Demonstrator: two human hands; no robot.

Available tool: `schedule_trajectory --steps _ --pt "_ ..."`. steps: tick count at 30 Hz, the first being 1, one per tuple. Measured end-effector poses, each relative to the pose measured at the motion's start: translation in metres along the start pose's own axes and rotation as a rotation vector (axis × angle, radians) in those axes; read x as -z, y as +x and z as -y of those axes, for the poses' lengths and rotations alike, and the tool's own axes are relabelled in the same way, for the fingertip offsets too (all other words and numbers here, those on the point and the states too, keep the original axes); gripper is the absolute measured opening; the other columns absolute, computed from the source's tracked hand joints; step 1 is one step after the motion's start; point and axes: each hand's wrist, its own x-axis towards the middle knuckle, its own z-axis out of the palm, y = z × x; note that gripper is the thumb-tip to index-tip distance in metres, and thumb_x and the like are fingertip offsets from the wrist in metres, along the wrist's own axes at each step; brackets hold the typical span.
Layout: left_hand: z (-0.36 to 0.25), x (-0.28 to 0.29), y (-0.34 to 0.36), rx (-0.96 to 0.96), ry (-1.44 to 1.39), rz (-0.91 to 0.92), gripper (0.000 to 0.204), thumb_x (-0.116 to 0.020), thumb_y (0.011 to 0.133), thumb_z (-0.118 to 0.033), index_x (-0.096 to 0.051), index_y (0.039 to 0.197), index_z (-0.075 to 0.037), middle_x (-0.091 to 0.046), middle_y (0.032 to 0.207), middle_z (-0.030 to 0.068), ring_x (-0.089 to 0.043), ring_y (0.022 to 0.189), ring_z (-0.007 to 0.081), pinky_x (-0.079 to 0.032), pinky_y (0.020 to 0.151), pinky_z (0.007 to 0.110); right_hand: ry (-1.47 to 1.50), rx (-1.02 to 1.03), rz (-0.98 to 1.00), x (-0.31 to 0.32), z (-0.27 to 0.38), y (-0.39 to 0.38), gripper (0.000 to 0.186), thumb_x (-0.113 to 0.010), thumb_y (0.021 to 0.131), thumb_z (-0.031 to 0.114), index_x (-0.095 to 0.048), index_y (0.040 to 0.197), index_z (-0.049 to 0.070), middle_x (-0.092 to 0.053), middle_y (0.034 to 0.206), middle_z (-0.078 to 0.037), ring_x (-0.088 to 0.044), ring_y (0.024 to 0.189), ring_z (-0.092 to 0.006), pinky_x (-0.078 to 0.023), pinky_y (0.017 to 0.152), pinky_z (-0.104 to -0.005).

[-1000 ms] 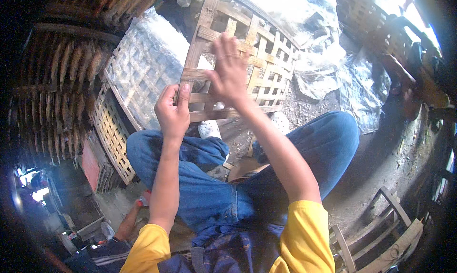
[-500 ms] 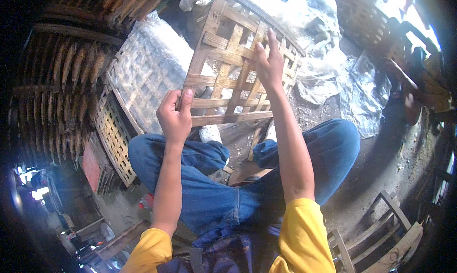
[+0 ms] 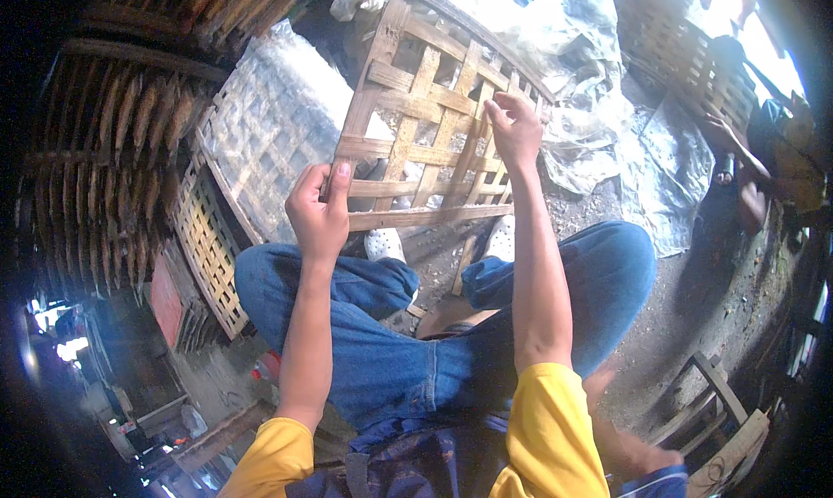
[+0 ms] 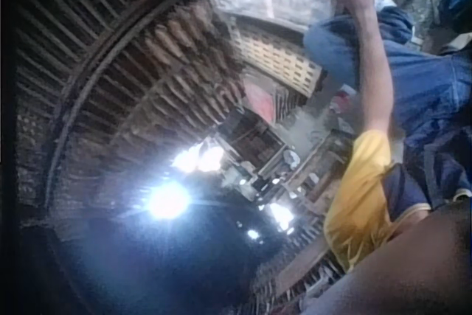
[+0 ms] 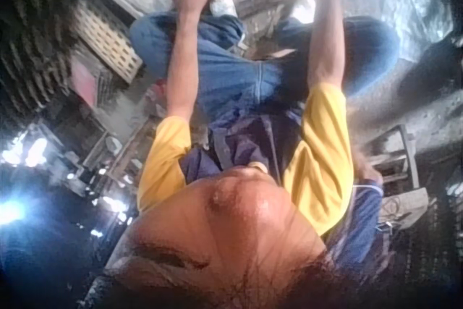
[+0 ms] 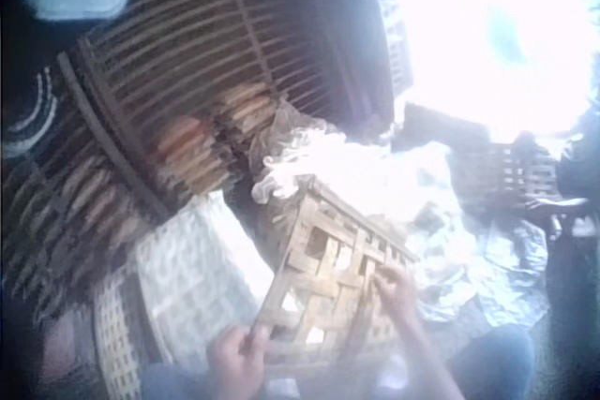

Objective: The person sits cross-legged on the floor and weaves thin wooden strips into a square lattice panel by hand. They repeatedly interlace strips, adjust the weave, and occasionally flip the panel to continue the pattern.

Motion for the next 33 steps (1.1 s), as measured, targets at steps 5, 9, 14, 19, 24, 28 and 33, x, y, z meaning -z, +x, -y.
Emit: schedule_trajectory --steps 5,9,14,19,24,28,33 --pt "0.003 0.002 -0.002 -0.019 0.02 0.012 0.03 -0.07 0.096 -0.025 -0.065 0.078 -0.002 -0.056 0.067 0.0081 -0.054 0.056 0.0206 -0.039 0.053 0.035 0.014 -0.033 -0.142 -0.008 0.0 -0.002 0.028 -0.069 0.093 0.03 -0.074 0.103 0.005 -0.075 0.097 -0.014 -0.071 0.09 -0.0258 -0.054 0.083 -0.0367" --pt "0.001 0.003 -0.002 -0.012 0.019 0.007 0.03 -0.069 0.096 -0.026 -0.065 0.078 -0.002 -0.056 0.067 0.0083 -0.053 0.056 0.0217 -0.039 0.053 0.036 -0.119 -0.236 -0.235 -0.002 -0.029 0.006 0.032 -0.06 0.098 0.029 -0.069 0.11 0.0 -0.07 0.102 -0.022 -0.068 0.093 -0.0334 -0.051 0.085 -0.0428" --pt "0.006 0.002 -0.002 0.009 0.038 -0.003 0.032 -0.068 0.097 -0.026 -0.064 0.08 0.001 -0.054 0.067 0.0073 -0.048 0.06 0.0169 -0.039 0.057 0.032 0.01 -0.134 -0.233 0.0 -0.019 0.008 0.03 -0.064 0.096 0.028 -0.069 0.11 0.002 -0.07 0.099 -0.02 -0.067 0.089 -0.0297 -0.052 0.083 -0.0403" --pt "0.005 0.002 -0.003 -0.003 0.038 0.0 0.032 -0.068 0.097 -0.026 -0.064 0.08 0.001 -0.055 0.068 0.0079 -0.051 0.061 0.0183 -0.04 0.058 0.033 0.094 -0.072 0.079 0.0 0.04 0.003 0.035 -0.074 0.088 0.036 -0.077 0.104 0.005 -0.075 0.096 -0.014 -0.069 0.087 -0.0218 -0.053 0.081 -0.0335" --pt "0.001 0.004 -0.004 -0.023 0.043 0.03 0.031 -0.068 0.097 -0.027 -0.065 0.081 0.0 -0.058 0.069 0.0084 -0.053 0.062 0.0192 -0.042 0.058 0.033 0.213 -0.237 0.229 0.009 0.05 0.004 0.031 -0.074 0.094 0.032 -0.076 0.108 0.005 -0.071 0.086 0.003 -0.053 0.072 -0.0033 -0.04 0.063 -0.02" --pt "0.0 0.002 -0.003 -0.074 0.006 -0.014 0.026 -0.071 0.094 -0.021 -0.065 0.078 -0.002 -0.056 0.067 0.0087 -0.054 0.056 0.0242 -0.04 0.053 0.037 0.248 -0.212 0.285 0.007 0.042 0.006 0.03 -0.074 0.094 0.031 -0.076 0.106 0.004 -0.068 0.084 0.005 -0.049 0.07 -0.0011 -0.036 0.06 -0.0193" --pt "-0.004 0.002 -0.004 -0.05 -0.013 -0.001 0.025 -0.07 0.094 -0.021 -0.065 0.078 -0.002 -0.056 0.067 0.0086 -0.054 0.056 0.0242 -0.04 0.053 0.037 0.246 -0.233 0.254 0.004 0.032 0.009 0.03 -0.073 0.092 0.031 -0.077 0.101 0.003 -0.072 0.087 -0.002 -0.059 0.074 -0.0064 -0.045 0.065 -0.0254"
